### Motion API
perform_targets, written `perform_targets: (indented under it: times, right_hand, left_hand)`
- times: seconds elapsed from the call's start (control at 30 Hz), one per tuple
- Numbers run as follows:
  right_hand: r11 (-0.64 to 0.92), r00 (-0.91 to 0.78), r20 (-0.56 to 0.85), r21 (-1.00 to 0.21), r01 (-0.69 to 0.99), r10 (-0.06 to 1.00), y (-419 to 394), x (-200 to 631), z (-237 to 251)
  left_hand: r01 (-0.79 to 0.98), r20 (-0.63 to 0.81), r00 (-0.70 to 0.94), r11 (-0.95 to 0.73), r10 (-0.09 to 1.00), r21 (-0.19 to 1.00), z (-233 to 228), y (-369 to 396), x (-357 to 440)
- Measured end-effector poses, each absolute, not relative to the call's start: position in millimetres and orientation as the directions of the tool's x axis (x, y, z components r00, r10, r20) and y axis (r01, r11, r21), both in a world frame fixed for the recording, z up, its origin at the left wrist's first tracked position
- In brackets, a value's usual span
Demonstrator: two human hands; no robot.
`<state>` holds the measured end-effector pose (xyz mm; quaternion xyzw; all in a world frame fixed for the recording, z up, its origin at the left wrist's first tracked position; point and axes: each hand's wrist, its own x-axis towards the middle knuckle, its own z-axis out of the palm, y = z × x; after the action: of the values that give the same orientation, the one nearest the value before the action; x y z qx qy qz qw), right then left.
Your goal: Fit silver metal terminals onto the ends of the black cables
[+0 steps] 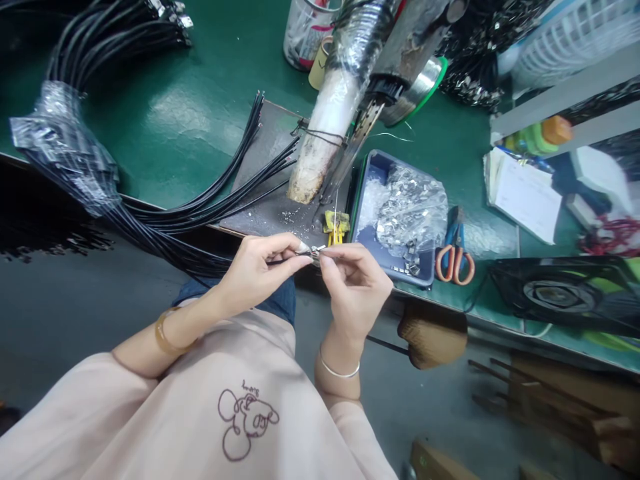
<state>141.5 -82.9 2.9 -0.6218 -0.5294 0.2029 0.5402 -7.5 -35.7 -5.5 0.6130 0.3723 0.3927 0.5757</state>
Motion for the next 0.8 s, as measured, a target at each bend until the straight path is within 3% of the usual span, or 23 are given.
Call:
perform_targets:
  times: [0.13, 0.23, 0.37, 0.47, 0.53, 0.6, 0.67, 0.8]
  right_hand:
    - [0.131, 0.398, 0.326, -0.887, 0.443, 0.857, -82, 142, 3]
    - [0.137, 0.338, 0.347, -0.846, 0.515, 0.875, -85, 141, 5]
    - [0.171, 0.322, 0.447, -0.765, 0.621, 0.834, -93, 151, 7]
    - [0.030, 0.448, 0.514, -0.681, 0.732, 0.732, -91, 176, 11]
    - [-0.107, 0.443, 0.450, -0.597, 0.795, 0.776, -84, 198, 12]
    - [-0.170, 0.385, 0.392, -0.482, 0.859, 0.835, -73, 220, 12]
    - [-0.184, 0.335, 0.339, -0.406, 0.895, 0.879, -63, 236, 9]
    - [-0.186, 0.276, 0.250, -0.332, 0.925, 0.928, -49, 248, 6]
  left_hand:
    - [0.030, 0.054, 0.416, -0.073, 0.908, 0.997, -5, -35, -7]
    - [0.045, 0.072, 0.414, -0.100, 0.907, 0.994, -6, -35, -7]
    - [0.092, 0.220, 0.404, -0.279, 0.888, 0.956, -6, -40, -7]
    - [0.118, 0.284, 0.570, -0.419, 0.771, 0.900, -4, -44, -9]
    - [0.087, 0.217, 0.761, -0.428, 0.612, 0.900, -1, -43, -13]
    - [0.047, 0.101, 0.899, -0.322, 0.427, 0.946, 1, -39, -19]
    - [0.057, -0.020, 0.950, -0.109, 0.311, 0.992, 1, -32, -25]
    - [0.105, -0.218, 0.918, 0.326, 0.332, 0.939, -6, -21, -34]
